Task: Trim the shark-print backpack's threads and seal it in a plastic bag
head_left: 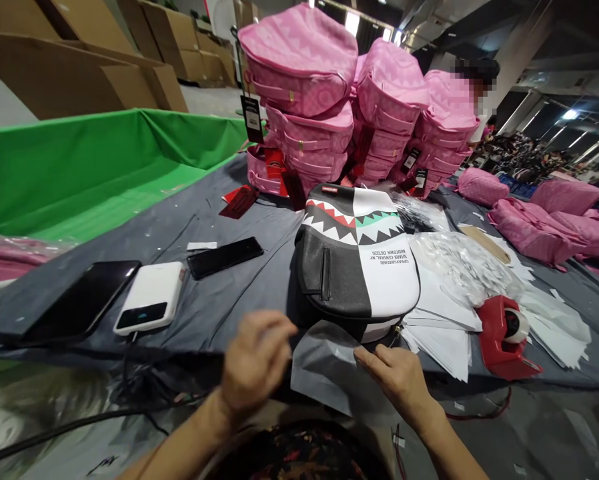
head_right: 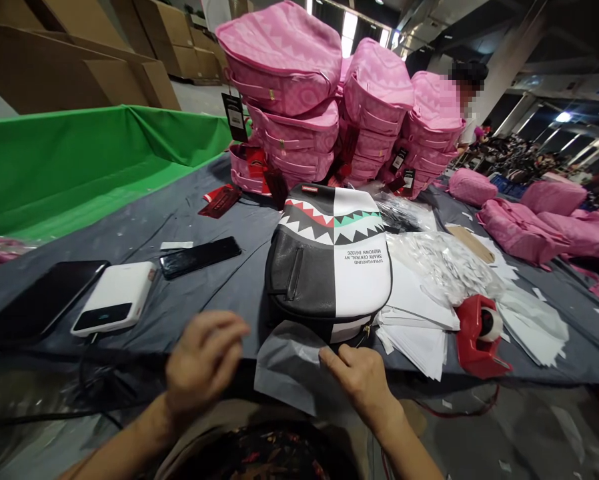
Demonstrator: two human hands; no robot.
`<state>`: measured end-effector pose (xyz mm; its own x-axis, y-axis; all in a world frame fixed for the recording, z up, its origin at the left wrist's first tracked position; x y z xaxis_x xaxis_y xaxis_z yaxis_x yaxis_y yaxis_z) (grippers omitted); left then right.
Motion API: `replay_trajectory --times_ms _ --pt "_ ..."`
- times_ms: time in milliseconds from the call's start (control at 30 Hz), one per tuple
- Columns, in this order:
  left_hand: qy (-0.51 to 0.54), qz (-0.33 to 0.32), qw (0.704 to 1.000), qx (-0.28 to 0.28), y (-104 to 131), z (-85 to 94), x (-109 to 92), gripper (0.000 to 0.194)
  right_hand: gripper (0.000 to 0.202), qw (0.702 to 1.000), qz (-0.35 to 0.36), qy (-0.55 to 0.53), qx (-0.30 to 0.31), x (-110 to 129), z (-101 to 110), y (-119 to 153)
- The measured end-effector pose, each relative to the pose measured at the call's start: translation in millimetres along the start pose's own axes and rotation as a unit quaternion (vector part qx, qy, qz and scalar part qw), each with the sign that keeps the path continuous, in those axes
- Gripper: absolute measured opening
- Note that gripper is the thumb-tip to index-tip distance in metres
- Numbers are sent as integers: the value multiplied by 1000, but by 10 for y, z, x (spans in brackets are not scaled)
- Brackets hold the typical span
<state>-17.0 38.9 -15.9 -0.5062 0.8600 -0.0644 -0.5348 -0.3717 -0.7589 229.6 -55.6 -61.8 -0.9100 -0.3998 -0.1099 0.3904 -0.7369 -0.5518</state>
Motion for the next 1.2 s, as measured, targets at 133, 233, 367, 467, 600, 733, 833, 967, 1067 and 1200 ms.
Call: replay_trajectory --times_ms 133,233,367,467,600,733,833,967,1067,1200 --pt "120 -165 976 76 46 -380 -537 17 31 1000 3 -10 9 1 22 -36" --pt "144 -127 977 94 59 -700 -556 8 28 1000 5 -22 3 16 45 -34" --pt "172 -149 969 94 112 -852 -391 10 31 977 -122 -176 22 -12 74 175" --pt "189 -164 966 72 167 -849 -320 10 42 904 -258 -330 84 -101 56 453" --pt "220 -186 956 54 241 -844 -274 16 43 802 -358 -475 51 -274 -16 638" --pt "223 -187 955 55 264 -835 -260 26 36 789 -383 -477 -61 -457 -156 427" --pt "175 -168 968 69 210 -797 -315 32 39 806 -368 -458 -81 -566 -282 212" --pt "109 -142 977 115 108 -728 -441 23 40 825 -395 -374 -155 -594 -296 210" --pt "107 -119 976 150 72 -714 -487 22 25 886 -347 -174 -255 -455 -153 347" --pt "120 -107 974 159 83 -717 -463 21 26 983 -131 -43 -119 -228 -71 365"
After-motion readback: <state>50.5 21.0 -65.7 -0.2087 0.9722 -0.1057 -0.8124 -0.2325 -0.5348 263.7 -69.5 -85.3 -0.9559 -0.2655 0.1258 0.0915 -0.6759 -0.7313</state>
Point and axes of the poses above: each hand's wrist, its own y-axis away from the middle knuckle, its own z-axis out of the back of the hand, x = y × z, the point moved 1 cm from there along -y, towards the middle knuckle, and after that the axes turned 10 degrees about x, right-handed, at the moved point
